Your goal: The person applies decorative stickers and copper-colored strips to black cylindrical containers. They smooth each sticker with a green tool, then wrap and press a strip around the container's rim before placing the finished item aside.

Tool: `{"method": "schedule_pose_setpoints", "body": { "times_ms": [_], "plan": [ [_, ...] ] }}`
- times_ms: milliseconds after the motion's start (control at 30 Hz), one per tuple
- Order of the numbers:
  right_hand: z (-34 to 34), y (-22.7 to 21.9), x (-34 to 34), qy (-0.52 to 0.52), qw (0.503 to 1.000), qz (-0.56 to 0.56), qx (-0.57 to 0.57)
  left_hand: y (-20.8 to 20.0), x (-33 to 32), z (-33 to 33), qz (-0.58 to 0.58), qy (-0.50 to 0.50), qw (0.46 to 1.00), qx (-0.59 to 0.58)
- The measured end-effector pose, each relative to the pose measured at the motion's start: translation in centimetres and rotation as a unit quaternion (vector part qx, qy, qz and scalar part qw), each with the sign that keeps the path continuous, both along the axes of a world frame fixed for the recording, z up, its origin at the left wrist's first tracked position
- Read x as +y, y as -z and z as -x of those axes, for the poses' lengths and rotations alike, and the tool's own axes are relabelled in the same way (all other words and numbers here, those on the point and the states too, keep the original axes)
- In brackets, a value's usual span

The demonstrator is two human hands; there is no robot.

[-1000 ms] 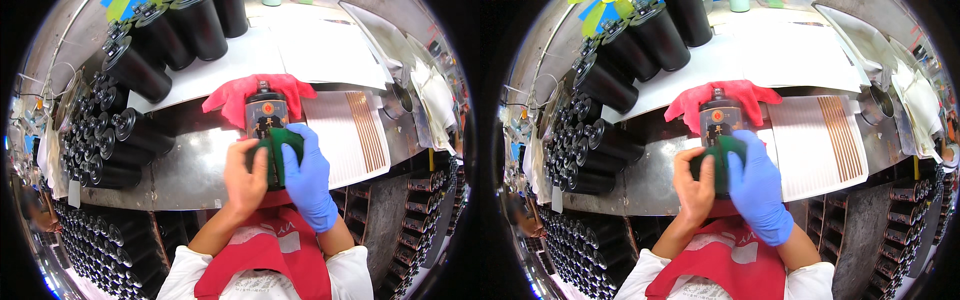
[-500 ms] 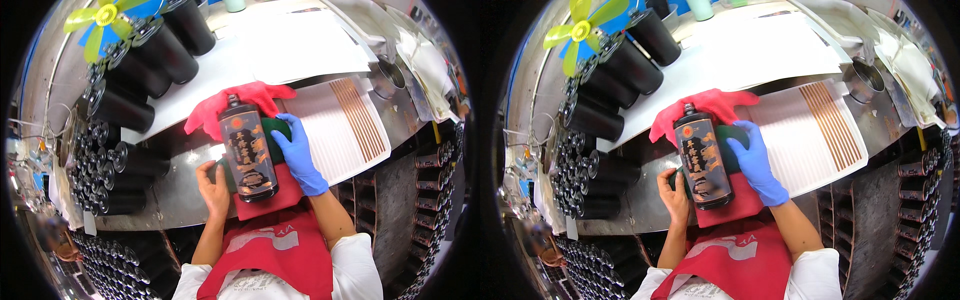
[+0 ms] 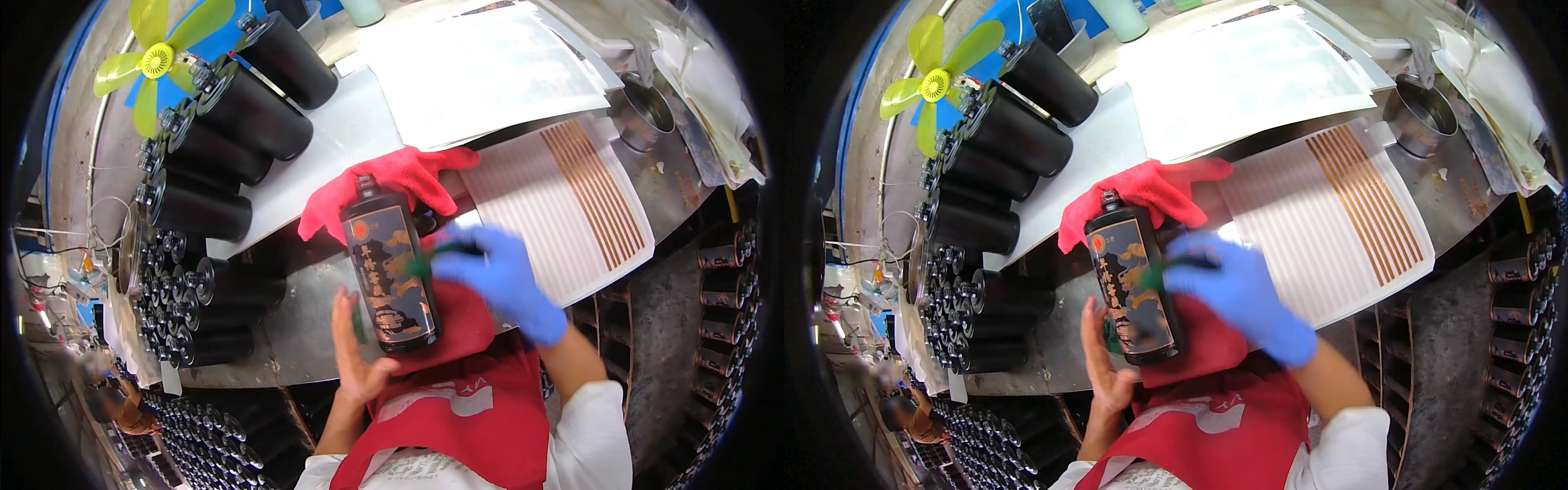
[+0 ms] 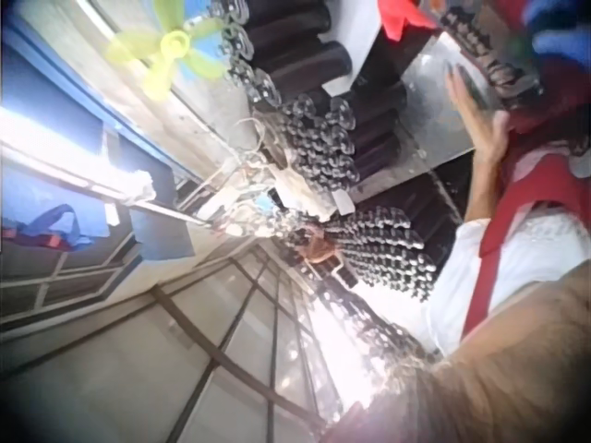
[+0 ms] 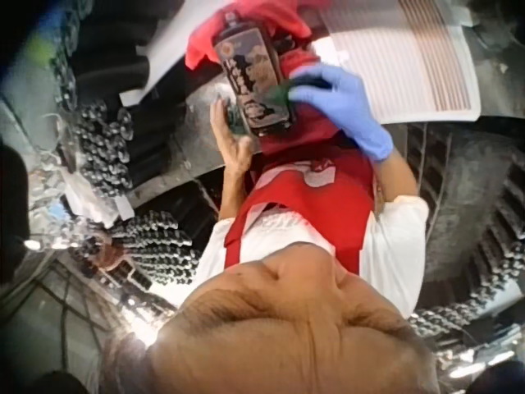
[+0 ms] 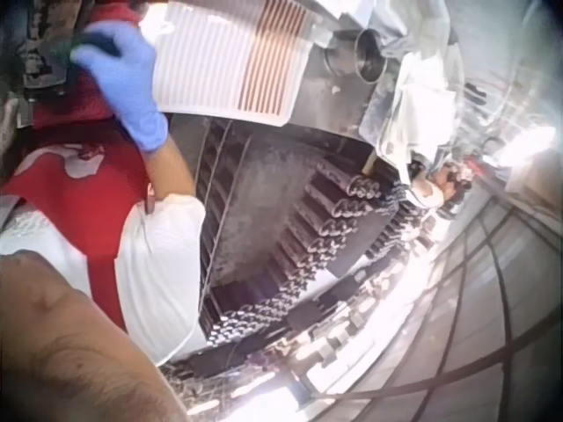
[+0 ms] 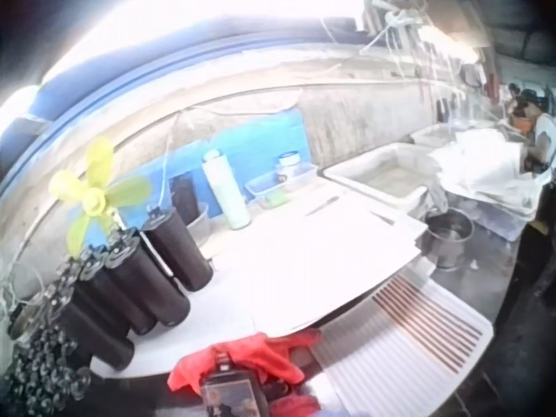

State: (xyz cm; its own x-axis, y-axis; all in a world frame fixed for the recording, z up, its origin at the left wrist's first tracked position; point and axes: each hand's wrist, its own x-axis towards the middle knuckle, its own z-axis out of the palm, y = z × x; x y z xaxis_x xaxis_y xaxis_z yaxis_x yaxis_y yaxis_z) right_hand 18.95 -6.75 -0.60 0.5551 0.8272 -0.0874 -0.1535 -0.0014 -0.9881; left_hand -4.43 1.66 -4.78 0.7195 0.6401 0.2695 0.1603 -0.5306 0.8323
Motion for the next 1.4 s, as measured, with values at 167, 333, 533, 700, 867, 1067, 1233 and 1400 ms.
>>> {"method": "schedule_pose_setpoints", "body": {
  "times_ms": [167, 333, 533, 700, 867, 1067, 1233, 1400],
  "plan": [
    [-3.9, -1.5, 8.6, 0.016, 0.986, -0.155, -0.063, 0.9, -1.2, -1.9, 0.121, -0.034, 0.992, -0.006],
    [2.5, 0.0, 1.2, -0.038, 0.859, -0.265, -0.436, 1.1, -1.0, -1.5, 0.020, -0.039, 0.999, 0.032],
    [2.9, -2.4, -0.6, -0.076, 0.938, -0.132, -0.311, -0.8, -0.9, -1.8, -0.120, -0.038, 0.992, -0.004],
    [0.7, -1.1, 3.5, 0.028, 0.895, -0.174, -0.410, -1.0, -1.1, -2.6, -0.164, -0.051, 0.984, -0.046],
    [4.8, -1.6, -4.1, -0.166, 0.910, -0.142, -0.353, -0.8, -1.4, -2.3, -0.147, -0.080, 0.981, -0.094],
    [0.5, -2.4, 4.7, 0.101, 0.909, -0.167, -0.369, -1.7, -1.4, -3.0, -0.142, -0.071, 0.982, -0.102],
    [5.8, -1.0, -2.8, -0.232, 0.795, -0.188, -0.528, 0.0, -1.1, -2.5, -0.170, -0.070, 0.973, -0.136],
    [2.8, -3.1, 1.2, 0.038, 0.920, -0.112, -0.374, 0.6, -1.2, -2.3, -0.182, -0.066, 0.973, -0.129]
  ]
}}
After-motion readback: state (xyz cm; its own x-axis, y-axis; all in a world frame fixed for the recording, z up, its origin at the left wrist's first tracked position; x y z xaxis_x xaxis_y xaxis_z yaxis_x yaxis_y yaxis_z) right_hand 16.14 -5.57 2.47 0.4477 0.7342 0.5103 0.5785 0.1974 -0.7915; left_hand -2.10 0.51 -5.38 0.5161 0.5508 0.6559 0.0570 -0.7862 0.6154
